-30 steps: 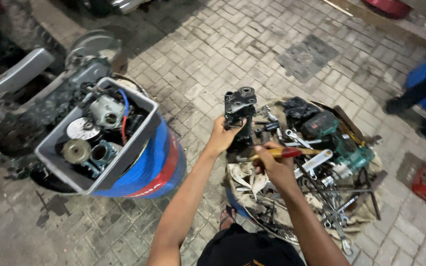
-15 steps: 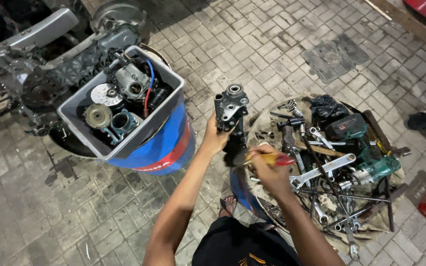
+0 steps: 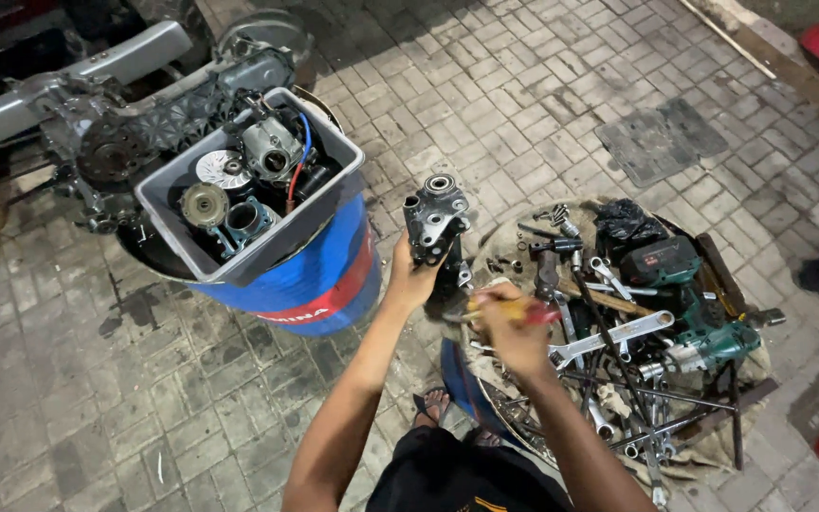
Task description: Cleaning a metal car component using a small brush while rotating it for full coverage.
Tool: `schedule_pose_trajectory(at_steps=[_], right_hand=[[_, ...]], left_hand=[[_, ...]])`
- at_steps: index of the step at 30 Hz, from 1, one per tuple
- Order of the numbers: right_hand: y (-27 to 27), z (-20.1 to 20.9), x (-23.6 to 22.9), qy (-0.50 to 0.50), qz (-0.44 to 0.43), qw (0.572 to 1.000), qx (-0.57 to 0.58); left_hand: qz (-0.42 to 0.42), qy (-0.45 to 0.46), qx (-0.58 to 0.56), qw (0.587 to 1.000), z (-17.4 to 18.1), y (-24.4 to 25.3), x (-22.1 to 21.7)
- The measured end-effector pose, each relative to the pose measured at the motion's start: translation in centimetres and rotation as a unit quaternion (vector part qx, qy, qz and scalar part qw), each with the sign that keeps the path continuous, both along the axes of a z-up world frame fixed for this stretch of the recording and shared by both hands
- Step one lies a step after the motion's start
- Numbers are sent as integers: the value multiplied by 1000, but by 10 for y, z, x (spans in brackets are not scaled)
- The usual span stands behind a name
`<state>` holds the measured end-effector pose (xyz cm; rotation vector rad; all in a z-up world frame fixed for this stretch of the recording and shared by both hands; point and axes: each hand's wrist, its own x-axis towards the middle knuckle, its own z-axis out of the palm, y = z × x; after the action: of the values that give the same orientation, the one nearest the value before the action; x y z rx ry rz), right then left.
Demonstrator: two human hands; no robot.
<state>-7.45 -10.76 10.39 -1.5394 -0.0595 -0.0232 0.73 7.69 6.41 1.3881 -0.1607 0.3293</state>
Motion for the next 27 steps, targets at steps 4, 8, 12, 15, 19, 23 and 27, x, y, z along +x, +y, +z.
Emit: schedule_pose_trajectory(at_steps=[4, 8, 12, 15, 19, 23, 27], right_hand=[[-12, 20, -8, -22, -86, 996, 24], [-27, 38, -22, -45, 1, 999, 9], [-41, 32, -27, -114, -17, 992, -42], [-49, 48, -41, 0, 53, 998, -18], [-64, 45, -40, 12, -52, 998, 22], [-71, 55, -50, 2, 28, 1000, 3], [-73, 19, -42, -38, -5, 997, -73]], left_hand=[[43, 72, 20, 996, 20, -6, -25], [82, 47, 42, 995, 57, -23, -35], [101, 41, 30, 994, 71, -46, -49], [149, 91, 45, 984, 39, -39, -65], [142, 73, 15, 987, 56, -61, -67], [140, 109, 37, 983, 39, -69, -73], [101, 85, 61, 989, 17, -57, -72]])
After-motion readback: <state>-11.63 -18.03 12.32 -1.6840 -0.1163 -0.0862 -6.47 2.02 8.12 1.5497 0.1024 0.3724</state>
